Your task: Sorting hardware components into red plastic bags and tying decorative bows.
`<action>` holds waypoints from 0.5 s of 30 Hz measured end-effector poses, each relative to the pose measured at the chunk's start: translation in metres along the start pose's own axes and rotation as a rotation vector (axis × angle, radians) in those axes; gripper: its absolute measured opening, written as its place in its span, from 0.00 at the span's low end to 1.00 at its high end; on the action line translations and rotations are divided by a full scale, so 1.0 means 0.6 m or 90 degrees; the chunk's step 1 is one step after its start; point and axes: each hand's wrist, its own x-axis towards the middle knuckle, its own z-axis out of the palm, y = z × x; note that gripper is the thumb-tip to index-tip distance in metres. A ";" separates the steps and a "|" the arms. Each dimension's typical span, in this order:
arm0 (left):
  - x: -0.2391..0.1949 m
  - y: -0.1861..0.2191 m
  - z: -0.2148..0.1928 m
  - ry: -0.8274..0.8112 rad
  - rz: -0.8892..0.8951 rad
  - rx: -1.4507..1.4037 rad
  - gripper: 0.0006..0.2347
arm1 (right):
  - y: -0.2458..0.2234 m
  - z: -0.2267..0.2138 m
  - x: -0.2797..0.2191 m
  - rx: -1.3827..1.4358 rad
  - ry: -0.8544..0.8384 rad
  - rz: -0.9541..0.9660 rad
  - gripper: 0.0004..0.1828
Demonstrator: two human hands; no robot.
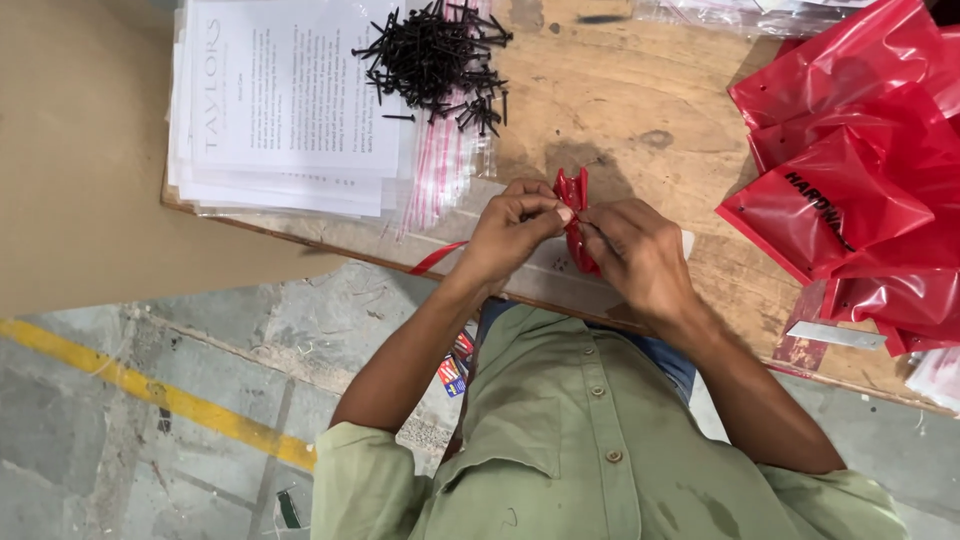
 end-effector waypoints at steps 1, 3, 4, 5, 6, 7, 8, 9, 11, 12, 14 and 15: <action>-0.001 0.004 0.001 0.006 -0.025 0.007 0.05 | -0.010 -0.004 0.002 -0.017 -0.005 -0.003 0.13; -0.002 0.003 0.002 0.013 -0.051 0.012 0.05 | -0.022 -0.006 0.003 -0.034 -0.012 -0.004 0.12; -0.001 -0.001 0.001 0.010 -0.044 0.003 0.05 | -0.026 -0.003 0.004 -0.063 0.000 -0.014 0.13; 0.001 -0.005 0.001 0.008 -0.038 -0.007 0.05 | -0.030 -0.001 0.005 -0.092 0.012 -0.024 0.13; 0.000 -0.006 0.002 0.007 -0.038 -0.007 0.05 | -0.029 0.002 0.005 -0.093 0.013 -0.024 0.13; -0.001 -0.007 0.003 0.012 -0.024 0.011 0.05 | -0.028 0.006 0.005 -0.099 0.020 -0.008 0.13; -0.002 -0.008 0.003 0.017 -0.010 0.029 0.05 | -0.027 0.009 0.005 -0.104 0.028 0.008 0.12; -0.003 -0.006 0.004 0.016 -0.010 0.029 0.05 | -0.027 0.010 0.007 -0.105 0.028 0.008 0.12; -0.006 -0.003 0.005 0.027 -0.009 0.011 0.04 | -0.028 0.011 0.011 -0.105 0.040 -0.007 0.12; -0.007 -0.001 0.007 0.027 -0.009 0.010 0.04 | -0.029 0.011 0.013 -0.106 0.039 -0.007 0.12; -0.009 0.001 0.011 0.039 -0.002 0.033 0.04 | -0.031 0.011 0.018 -0.112 0.026 -0.005 0.11; -0.010 -0.002 0.011 0.039 -0.002 0.032 0.04 | -0.035 0.010 0.021 -0.112 0.024 -0.005 0.11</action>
